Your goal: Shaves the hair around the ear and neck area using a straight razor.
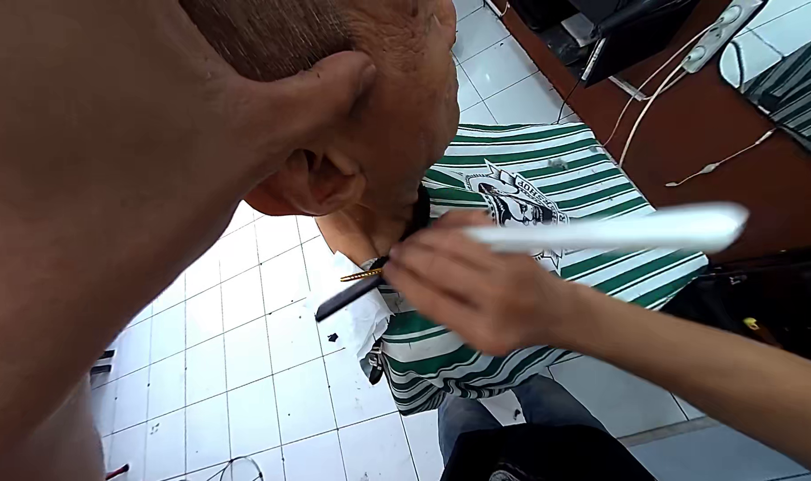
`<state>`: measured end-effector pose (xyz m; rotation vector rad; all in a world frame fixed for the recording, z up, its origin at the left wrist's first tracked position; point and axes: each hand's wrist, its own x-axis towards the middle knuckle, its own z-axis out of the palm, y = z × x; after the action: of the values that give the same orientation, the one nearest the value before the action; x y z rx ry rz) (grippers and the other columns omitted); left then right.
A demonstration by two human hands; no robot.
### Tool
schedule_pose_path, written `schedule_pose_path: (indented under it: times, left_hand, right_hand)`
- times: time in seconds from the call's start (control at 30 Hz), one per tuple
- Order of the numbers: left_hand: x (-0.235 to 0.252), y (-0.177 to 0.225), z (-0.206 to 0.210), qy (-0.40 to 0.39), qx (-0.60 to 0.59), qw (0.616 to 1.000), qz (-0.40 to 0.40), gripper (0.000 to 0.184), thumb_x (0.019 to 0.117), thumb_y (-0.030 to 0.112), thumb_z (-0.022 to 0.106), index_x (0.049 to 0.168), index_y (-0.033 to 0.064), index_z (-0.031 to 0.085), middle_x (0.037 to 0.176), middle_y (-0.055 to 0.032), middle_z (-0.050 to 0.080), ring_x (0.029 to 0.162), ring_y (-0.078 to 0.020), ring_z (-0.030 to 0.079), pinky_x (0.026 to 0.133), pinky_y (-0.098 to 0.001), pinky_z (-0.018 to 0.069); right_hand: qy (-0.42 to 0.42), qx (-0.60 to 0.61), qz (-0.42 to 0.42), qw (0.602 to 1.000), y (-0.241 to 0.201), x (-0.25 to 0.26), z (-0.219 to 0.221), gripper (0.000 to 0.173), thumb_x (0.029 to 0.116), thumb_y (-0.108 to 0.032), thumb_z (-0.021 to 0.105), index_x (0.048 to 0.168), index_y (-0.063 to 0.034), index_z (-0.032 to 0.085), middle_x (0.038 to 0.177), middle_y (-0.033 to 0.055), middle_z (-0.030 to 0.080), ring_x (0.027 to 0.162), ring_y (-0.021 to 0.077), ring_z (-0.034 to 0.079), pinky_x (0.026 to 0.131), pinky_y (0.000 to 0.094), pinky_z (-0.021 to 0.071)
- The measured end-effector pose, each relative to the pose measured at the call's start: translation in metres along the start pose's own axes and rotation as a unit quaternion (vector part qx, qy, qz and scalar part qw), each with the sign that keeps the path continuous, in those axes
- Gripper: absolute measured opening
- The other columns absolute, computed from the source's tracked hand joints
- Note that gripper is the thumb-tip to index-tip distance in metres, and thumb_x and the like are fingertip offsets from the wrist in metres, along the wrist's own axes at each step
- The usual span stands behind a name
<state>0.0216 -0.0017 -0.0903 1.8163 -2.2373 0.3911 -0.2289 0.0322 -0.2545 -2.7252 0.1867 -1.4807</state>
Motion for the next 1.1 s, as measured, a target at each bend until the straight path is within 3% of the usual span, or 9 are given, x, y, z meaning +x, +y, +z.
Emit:
schedule_pose_path:
  times: [0.13, 0.23, 0.37, 0.5, 0.57, 0.7, 0.93, 1.03, 1.1]
  left_hand:
    - [0.001, 0.024, -0.024, -0.031, -0.008, 0.997, -0.068, 0.038, 0.0717, 0.057, 0.085, 0.107, 0.0494, 0.071, 0.102, 0.0119, 0.067, 0.091, 0.0112, 0.061, 0.075, -0.0126, 0.0547]
    - [-0.016, 0.036, -0.019, -0.022, -0.063, 0.991, -0.118, 0.042, 0.0787, 0.063, 0.079, 0.108, 0.0325, 0.072, 0.097, 0.0090, 0.068, 0.087, 0.0043, 0.064, 0.072, -0.0216, 0.0557]
    - [-0.007, 0.023, -0.021, -0.018, 0.001, 0.998, -0.058, 0.039, 0.0757, 0.057, 0.080, 0.112, 0.0449, 0.070, 0.104, 0.0088, 0.065, 0.093, 0.0068, 0.061, 0.078, -0.0156, 0.0542]
    - [-0.025, 0.047, -0.016, -0.052, -0.085, 0.984, -0.146, 0.053, 0.0841, 0.068, 0.070, 0.116, 0.0260, 0.070, 0.106, 0.0046, 0.070, 0.096, -0.0033, 0.067, 0.082, -0.0306, 0.0580]
    - [-0.026, 0.049, -0.012, -0.042, -0.061, 0.991, -0.115, 0.051, 0.0840, 0.067, 0.070, 0.113, 0.0246, 0.072, 0.102, 0.0029, 0.071, 0.092, -0.0059, 0.068, 0.078, -0.0333, 0.0585]
    - [-0.022, 0.060, -0.008, -0.028, 0.041, 0.998, -0.046, 0.063, 0.0859, 0.070, 0.066, 0.112, 0.0121, 0.069, 0.100, -0.0176, 0.068, 0.091, -0.0316, 0.068, 0.074, -0.0597, 0.0516]
    - [-0.022, 0.066, -0.003, -0.048, 0.044, 0.996, -0.058, 0.051, 0.0897, 0.064, 0.066, 0.110, 0.0166, 0.069, 0.091, -0.0089, 0.067, 0.079, -0.0208, 0.065, 0.066, -0.0468, 0.0515]
    - [-0.017, 0.061, -0.003, -0.036, 0.047, 0.998, -0.031, 0.052, 0.0894, 0.062, 0.067, 0.109, 0.0145, 0.068, 0.091, -0.0102, 0.067, 0.080, -0.0216, 0.066, 0.067, -0.0482, 0.0519]
    - [-0.002, 0.036, 0.003, 0.025, 0.078, 0.996, 0.044, 0.044, 0.0829, 0.065, 0.072, 0.104, 0.0263, 0.072, 0.085, 0.0014, 0.064, 0.074, -0.0072, 0.060, 0.061, -0.0286, 0.0498]
  right_hand:
    - [-0.043, -0.021, -0.069, 0.996, -0.016, -0.015, 0.035, 0.025, 0.1037, 0.000, 0.047, 0.109, 0.0034, 0.072, 0.105, 0.0145, 0.073, 0.103, 0.0275, 0.068, 0.096, 0.0457, 0.0496]
    - [-0.060, -0.028, -0.088, 0.994, -0.012, -0.026, 0.034, 0.024, 0.1039, 0.000, 0.048, 0.108, 0.0026, 0.072, 0.104, 0.0139, 0.072, 0.103, 0.0276, 0.066, 0.099, 0.0463, 0.0470]
    - [-0.076, 0.040, -0.083, 0.993, -0.010, -0.026, 0.001, 0.021, 0.1048, -0.002, 0.048, 0.110, -0.0007, 0.068, 0.103, 0.0129, 0.070, 0.103, 0.0256, 0.066, 0.103, 0.0453, 0.0465]
    - [0.016, 0.059, -0.001, 0.998, 0.020, -0.022, -0.026, 0.016, 0.1020, -0.004, 0.057, 0.112, -0.0047, 0.070, 0.110, 0.0114, 0.074, 0.109, 0.0216, 0.069, 0.103, 0.0410, 0.0497]
    - [0.044, 0.037, 0.032, 0.998, 0.043, -0.011, -0.042, 0.017, 0.0996, 0.001, 0.059, 0.110, -0.0015, 0.073, 0.109, 0.0152, 0.075, 0.108, 0.0250, 0.069, 0.100, 0.0408, 0.0504]
    - [0.047, -0.012, 0.031, 0.998, 0.077, 0.015, -0.064, 0.018, 0.1000, 0.003, 0.058, 0.111, 0.0021, 0.072, 0.108, 0.0186, 0.074, 0.108, 0.0264, 0.069, 0.093, 0.0362, 0.0554]
    - [0.025, -0.069, -0.006, 0.997, 0.093, 0.033, -0.073, 0.020, 0.1009, 0.001, 0.058, 0.113, -0.0002, 0.074, 0.106, 0.0162, 0.075, 0.095, 0.0204, 0.072, 0.078, 0.0305, 0.0555]
    - [0.039, -0.040, -0.014, 0.998, 0.123, 0.021, -0.072, 0.021, 0.0977, -0.005, 0.066, 0.116, -0.0090, 0.076, 0.111, 0.0087, 0.076, 0.094, 0.0156, 0.073, 0.076, 0.0275, 0.0587]
    - [0.042, -0.015, -0.004, 0.999, 0.137, 0.013, -0.069, 0.024, 0.0971, -0.009, 0.068, 0.119, -0.0138, 0.076, 0.116, 0.0054, 0.076, 0.098, 0.0146, 0.074, 0.081, 0.0289, 0.0608]
